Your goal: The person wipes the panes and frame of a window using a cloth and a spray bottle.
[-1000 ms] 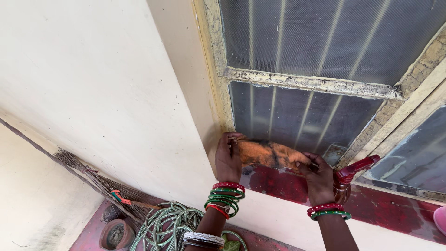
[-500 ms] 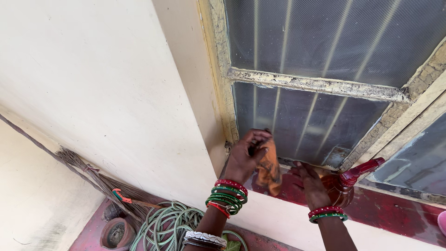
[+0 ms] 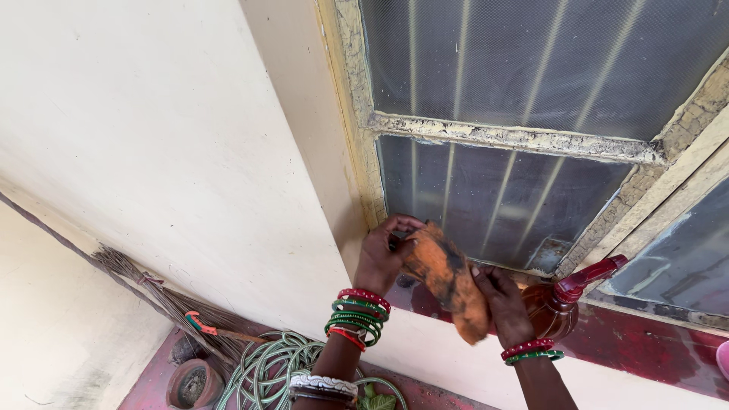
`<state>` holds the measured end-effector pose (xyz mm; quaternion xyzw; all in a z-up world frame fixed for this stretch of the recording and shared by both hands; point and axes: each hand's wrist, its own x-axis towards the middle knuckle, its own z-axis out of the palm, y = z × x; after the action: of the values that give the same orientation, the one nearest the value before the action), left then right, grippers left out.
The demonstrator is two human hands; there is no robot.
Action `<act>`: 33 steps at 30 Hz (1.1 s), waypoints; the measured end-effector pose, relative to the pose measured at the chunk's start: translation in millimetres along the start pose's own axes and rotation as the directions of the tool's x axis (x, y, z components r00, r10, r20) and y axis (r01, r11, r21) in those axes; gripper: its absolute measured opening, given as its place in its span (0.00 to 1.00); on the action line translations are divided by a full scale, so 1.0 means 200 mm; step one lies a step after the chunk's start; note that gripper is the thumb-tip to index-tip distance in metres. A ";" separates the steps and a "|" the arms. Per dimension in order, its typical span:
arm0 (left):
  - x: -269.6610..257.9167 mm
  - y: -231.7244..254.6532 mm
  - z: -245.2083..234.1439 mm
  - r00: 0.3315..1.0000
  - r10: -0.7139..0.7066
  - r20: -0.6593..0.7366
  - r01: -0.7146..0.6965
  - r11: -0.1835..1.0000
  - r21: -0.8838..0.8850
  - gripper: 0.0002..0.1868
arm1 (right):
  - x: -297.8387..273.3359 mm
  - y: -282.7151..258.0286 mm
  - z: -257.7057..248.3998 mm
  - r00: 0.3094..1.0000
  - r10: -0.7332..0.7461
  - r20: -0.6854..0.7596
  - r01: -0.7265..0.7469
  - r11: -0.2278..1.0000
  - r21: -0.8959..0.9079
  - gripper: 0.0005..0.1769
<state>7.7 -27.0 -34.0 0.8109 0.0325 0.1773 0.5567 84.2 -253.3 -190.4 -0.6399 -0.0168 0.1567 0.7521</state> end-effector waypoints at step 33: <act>-0.10 0.01 0.10 0.978 0.069 0.199 -0.073 0.997 0.016 0.17 | -0.28 -0.66 0.22 0.973 -0.081 0.215 0.042 0.983 0.180 0.16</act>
<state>-4.9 -49.9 -43.2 0.8317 -0.0500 0.1149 0.5409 48.5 -243.2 -45.2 -0.5496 -0.1068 0.2043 0.8030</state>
